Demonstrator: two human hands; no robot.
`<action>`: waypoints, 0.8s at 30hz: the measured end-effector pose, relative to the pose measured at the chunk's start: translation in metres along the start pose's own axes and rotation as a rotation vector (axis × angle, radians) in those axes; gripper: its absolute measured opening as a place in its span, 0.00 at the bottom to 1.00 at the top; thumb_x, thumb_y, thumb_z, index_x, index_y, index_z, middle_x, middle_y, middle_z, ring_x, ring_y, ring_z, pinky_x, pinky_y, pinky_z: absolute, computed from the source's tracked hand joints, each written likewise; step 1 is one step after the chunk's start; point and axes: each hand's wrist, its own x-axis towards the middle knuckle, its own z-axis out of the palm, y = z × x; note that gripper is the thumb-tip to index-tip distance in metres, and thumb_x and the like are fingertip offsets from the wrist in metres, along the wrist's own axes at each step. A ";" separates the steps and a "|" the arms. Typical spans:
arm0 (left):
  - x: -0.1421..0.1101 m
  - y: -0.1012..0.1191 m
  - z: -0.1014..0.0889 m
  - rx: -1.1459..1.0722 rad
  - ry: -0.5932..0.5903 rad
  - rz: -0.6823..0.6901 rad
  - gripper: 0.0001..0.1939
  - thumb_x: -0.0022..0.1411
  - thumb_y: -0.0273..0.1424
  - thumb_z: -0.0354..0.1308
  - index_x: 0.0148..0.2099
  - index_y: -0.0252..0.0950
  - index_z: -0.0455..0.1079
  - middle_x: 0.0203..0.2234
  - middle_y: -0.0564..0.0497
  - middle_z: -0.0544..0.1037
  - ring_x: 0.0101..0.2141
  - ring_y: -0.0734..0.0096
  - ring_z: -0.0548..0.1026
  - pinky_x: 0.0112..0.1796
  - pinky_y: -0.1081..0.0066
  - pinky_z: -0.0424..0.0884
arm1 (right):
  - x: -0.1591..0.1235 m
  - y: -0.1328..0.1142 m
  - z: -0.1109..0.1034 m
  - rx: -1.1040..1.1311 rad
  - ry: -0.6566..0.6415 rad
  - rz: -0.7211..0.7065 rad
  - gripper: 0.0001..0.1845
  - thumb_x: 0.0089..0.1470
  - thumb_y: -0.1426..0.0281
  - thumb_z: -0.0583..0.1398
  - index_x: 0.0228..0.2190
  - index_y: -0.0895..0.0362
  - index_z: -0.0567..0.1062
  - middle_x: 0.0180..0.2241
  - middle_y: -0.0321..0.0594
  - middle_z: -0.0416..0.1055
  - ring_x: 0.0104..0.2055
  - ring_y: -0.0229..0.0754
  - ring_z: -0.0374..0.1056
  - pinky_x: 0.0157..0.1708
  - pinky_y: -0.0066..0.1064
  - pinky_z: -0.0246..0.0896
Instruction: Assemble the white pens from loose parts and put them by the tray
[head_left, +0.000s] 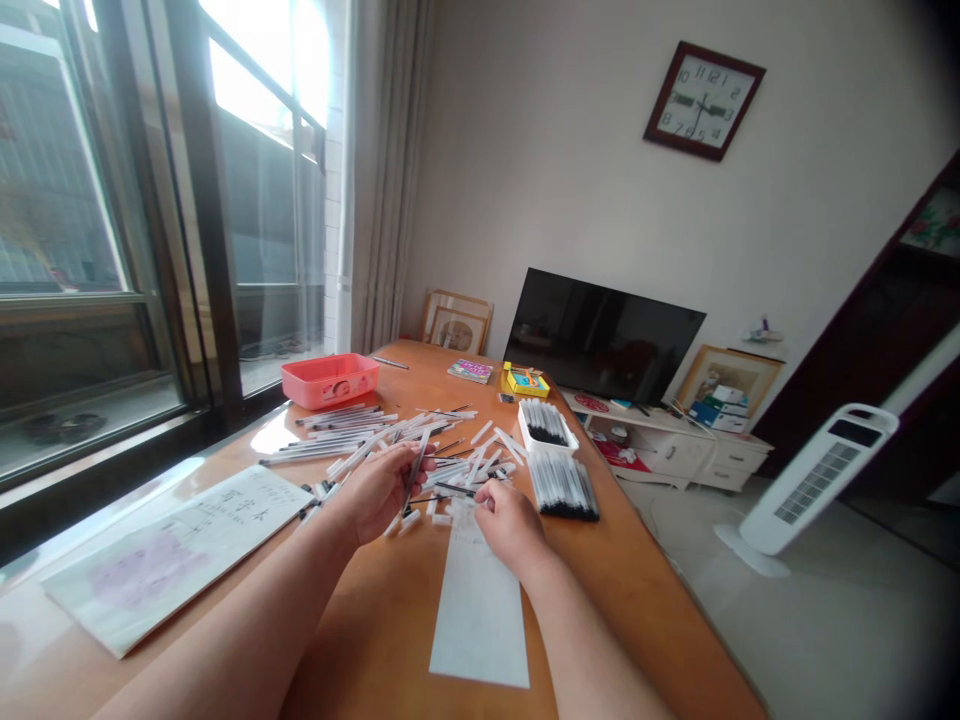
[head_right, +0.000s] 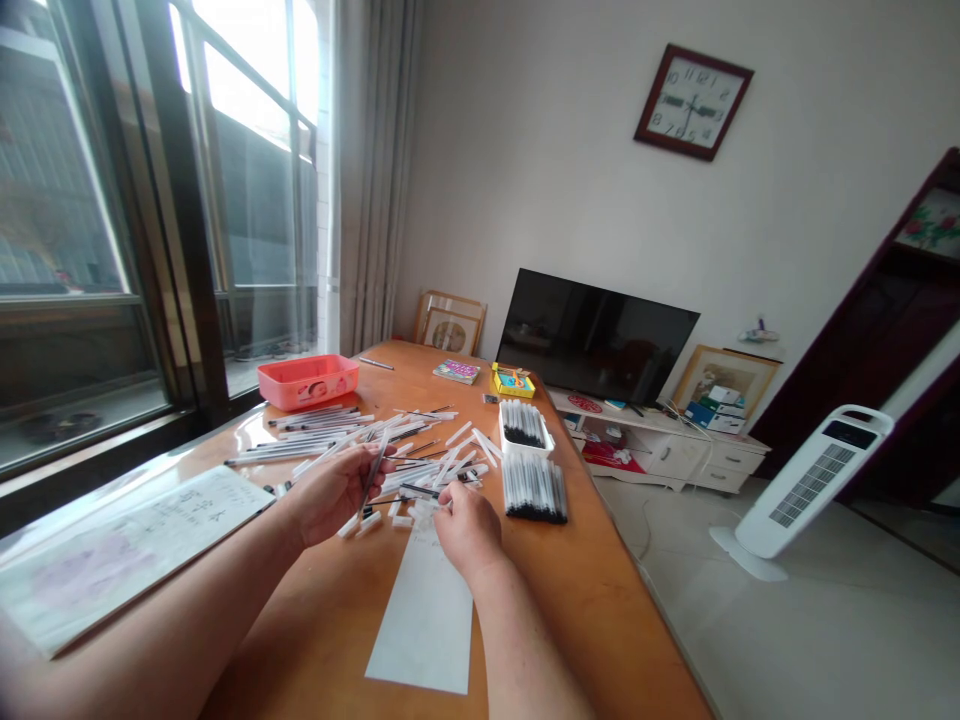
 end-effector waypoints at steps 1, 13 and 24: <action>0.000 0.000 0.000 -0.004 -0.002 -0.002 0.13 0.63 0.33 0.61 0.46 0.30 0.77 0.32 0.45 0.79 0.27 0.73 0.74 0.29 0.75 0.71 | 0.000 0.000 0.001 0.005 -0.002 -0.013 0.09 0.50 0.75 0.60 0.34 0.53 0.78 0.35 0.37 0.77 0.33 0.39 0.68 0.30 0.27 0.52; 0.003 0.001 -0.004 -0.034 0.001 -0.010 0.13 0.62 0.32 0.63 0.46 0.31 0.77 0.31 0.47 0.78 0.26 0.76 0.73 0.28 0.78 0.70 | 0.003 0.006 0.001 0.003 0.048 -0.065 0.15 0.57 0.73 0.59 0.43 0.50 0.81 0.46 0.40 0.75 0.44 0.43 0.71 0.43 0.30 0.61; 0.004 0.000 -0.004 -0.045 0.008 -0.014 0.12 0.62 0.32 0.63 0.45 0.31 0.78 0.31 0.46 0.78 0.26 0.75 0.72 0.28 0.77 0.70 | 0.007 0.005 0.003 -0.091 -0.009 -0.062 0.19 0.60 0.75 0.57 0.44 0.44 0.83 0.45 0.41 0.74 0.46 0.44 0.71 0.43 0.31 0.62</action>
